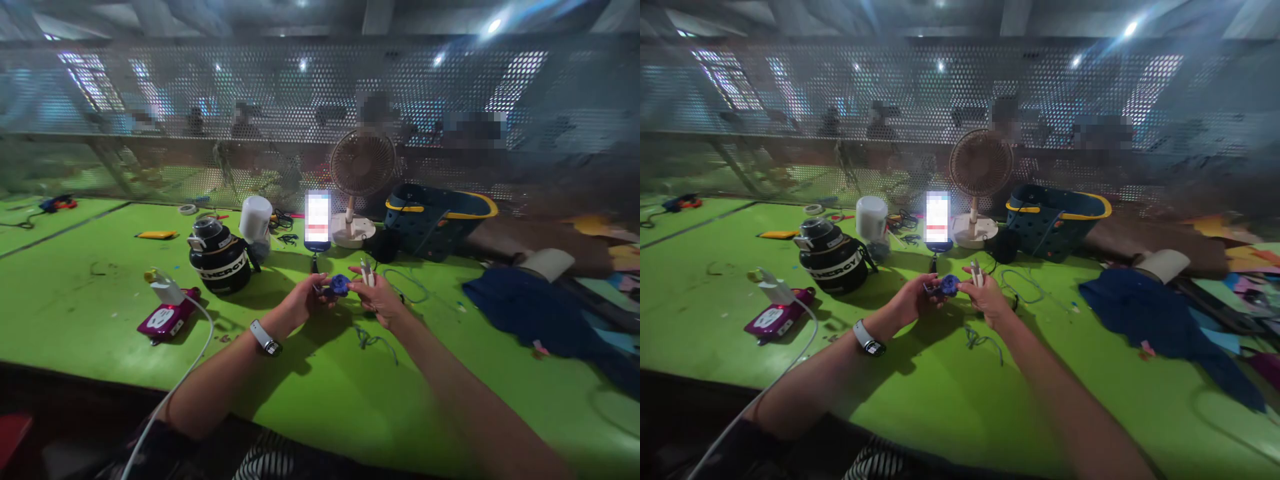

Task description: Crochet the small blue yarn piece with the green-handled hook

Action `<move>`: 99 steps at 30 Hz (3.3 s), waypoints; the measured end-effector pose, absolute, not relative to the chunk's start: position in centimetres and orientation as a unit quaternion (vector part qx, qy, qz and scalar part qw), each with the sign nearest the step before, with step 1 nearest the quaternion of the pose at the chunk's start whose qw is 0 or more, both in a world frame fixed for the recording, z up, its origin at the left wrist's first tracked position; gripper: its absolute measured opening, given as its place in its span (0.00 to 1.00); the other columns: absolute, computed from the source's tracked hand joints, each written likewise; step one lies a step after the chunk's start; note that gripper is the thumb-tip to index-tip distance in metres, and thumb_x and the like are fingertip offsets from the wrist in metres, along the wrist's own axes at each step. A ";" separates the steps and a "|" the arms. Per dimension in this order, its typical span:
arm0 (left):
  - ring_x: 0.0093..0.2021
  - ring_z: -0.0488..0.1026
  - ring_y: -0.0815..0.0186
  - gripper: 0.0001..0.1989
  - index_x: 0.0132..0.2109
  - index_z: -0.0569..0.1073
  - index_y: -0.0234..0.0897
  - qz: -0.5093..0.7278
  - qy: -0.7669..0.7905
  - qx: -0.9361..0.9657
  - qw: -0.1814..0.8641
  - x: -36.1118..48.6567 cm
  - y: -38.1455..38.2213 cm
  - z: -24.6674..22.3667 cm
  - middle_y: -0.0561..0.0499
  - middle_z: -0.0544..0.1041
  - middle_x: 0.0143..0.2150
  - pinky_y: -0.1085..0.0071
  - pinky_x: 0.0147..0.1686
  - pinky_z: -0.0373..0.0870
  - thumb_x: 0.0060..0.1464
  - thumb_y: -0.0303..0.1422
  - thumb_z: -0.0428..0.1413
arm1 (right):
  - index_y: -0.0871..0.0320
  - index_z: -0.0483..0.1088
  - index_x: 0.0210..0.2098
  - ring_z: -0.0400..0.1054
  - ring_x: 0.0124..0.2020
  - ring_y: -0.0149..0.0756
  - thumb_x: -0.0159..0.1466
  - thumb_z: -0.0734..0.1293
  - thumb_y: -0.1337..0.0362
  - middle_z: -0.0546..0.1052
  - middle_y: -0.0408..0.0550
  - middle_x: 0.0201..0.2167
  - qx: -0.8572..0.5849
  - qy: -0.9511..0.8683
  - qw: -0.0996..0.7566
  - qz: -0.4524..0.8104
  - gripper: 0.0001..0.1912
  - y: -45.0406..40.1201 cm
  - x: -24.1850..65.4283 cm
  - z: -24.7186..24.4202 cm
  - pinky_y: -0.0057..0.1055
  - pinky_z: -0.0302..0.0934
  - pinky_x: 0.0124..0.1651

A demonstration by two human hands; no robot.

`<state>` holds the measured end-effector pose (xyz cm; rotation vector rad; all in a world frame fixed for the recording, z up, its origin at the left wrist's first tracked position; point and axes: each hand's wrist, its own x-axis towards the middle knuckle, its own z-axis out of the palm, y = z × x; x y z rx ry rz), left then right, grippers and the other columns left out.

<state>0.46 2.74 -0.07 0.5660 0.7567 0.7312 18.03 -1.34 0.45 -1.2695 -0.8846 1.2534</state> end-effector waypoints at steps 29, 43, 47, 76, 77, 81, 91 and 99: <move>0.28 0.76 0.69 0.12 0.42 0.78 0.32 0.378 0.361 0.356 0.775 0.1 2.9 -1.2 0.47 0.80 0.31 0.74 0.31 0.73 0.48 0.25 0.63 | 0.57 0.69 0.51 0.50 0.15 0.18 0.46 0.75 0.61 0.71 0.39 0.30 -0.534 -0.420 0.541 0.497 0.32 -1.0 18.7 -0.4 0.21 0.41 0.15; 0.36 0.75 0.64 0.23 0.45 0.77 0.34 0.404 0.374 0.444 0.708 0.1 2.5 -0.6 0.46 0.79 0.39 0.71 0.32 0.68 0.45 0.44 0.64 | 0.58 0.68 0.54 0.66 0.28 0.30 0.48 0.75 0.63 0.74 0.43 0.32 -0.549 -0.453 0.522 0.470 0.33 -1.3 18.4 -0.6 0.28 0.60 0.29; 0.33 0.72 0.68 0.34 0.53 0.71 0.35 0.421 0.372 0.481 0.673 0.1 2.5 -1.1 0.52 0.76 0.34 0.72 0.35 0.66 0.35 0.30 0.71 | 0.57 0.67 0.54 0.68 0.30 0.32 0.49 0.74 0.63 0.75 0.43 0.34 -0.546 -0.467 0.517 0.465 0.33 -1.4 18.1 -0.6 0.30 0.62 0.33; 0.37 0.75 0.66 0.42 0.68 0.53 0.39 0.460 0.309 0.689 0.467 0.2 1.4 -1.1 0.51 0.75 0.38 0.69 0.40 0.71 0.47 0.25 0.60 | 0.53 0.65 0.55 0.49 0.18 0.20 0.53 0.68 0.69 0.73 0.46 0.42 -0.487 -0.614 0.496 0.372 0.30 -2.6 17.8 0.0 0.22 0.44 0.19; 0.39 0.76 0.66 0.42 0.68 0.54 0.39 0.468 0.306 0.701 0.443 0.2 1.3 -1.1 0.51 0.76 0.39 0.69 0.42 0.71 0.47 0.25 0.60 | 0.52 0.65 0.56 0.50 0.18 0.19 0.53 0.68 0.70 0.73 0.46 0.43 -0.489 -0.622 0.495 0.358 0.31 -2.7 17.8 0.1 0.22 0.44 0.19; 0.41 0.77 0.65 0.40 0.67 0.56 0.42 0.496 0.279 0.757 0.322 0.1 1.2 -1.5 0.49 0.79 0.41 0.69 0.44 0.72 0.48 0.23 0.58 | 0.51 0.64 0.58 0.54 0.17 0.19 0.53 0.67 0.72 0.73 0.46 0.44 -0.485 -0.657 0.490 0.306 0.33 -2.9 17.7 -0.3 0.23 0.47 0.19; 0.42 0.79 0.65 0.38 0.67 0.56 0.45 0.545 0.224 0.795 0.141 0.0 1.4 -1.7 0.49 0.81 0.44 0.68 0.44 0.75 0.52 0.23 0.58 | 0.47 0.63 0.60 0.56 0.18 0.23 0.54 0.67 0.74 0.76 0.45 0.43 -0.455 -0.714 0.505 0.170 0.35 -3.3 18.1 -1.1 0.26 0.56 0.22; 0.46 0.78 0.63 0.39 0.66 0.57 0.45 0.561 0.229 0.767 0.214 0.2 1.2 -1.8 0.47 0.80 0.47 0.66 0.47 0.75 0.50 0.21 0.59 | 0.46 0.62 0.59 0.58 0.18 0.24 0.55 0.67 0.75 0.77 0.45 0.44 -0.434 -0.720 0.529 0.115 0.35 -3.4 17.9 -1.5 0.25 0.58 0.21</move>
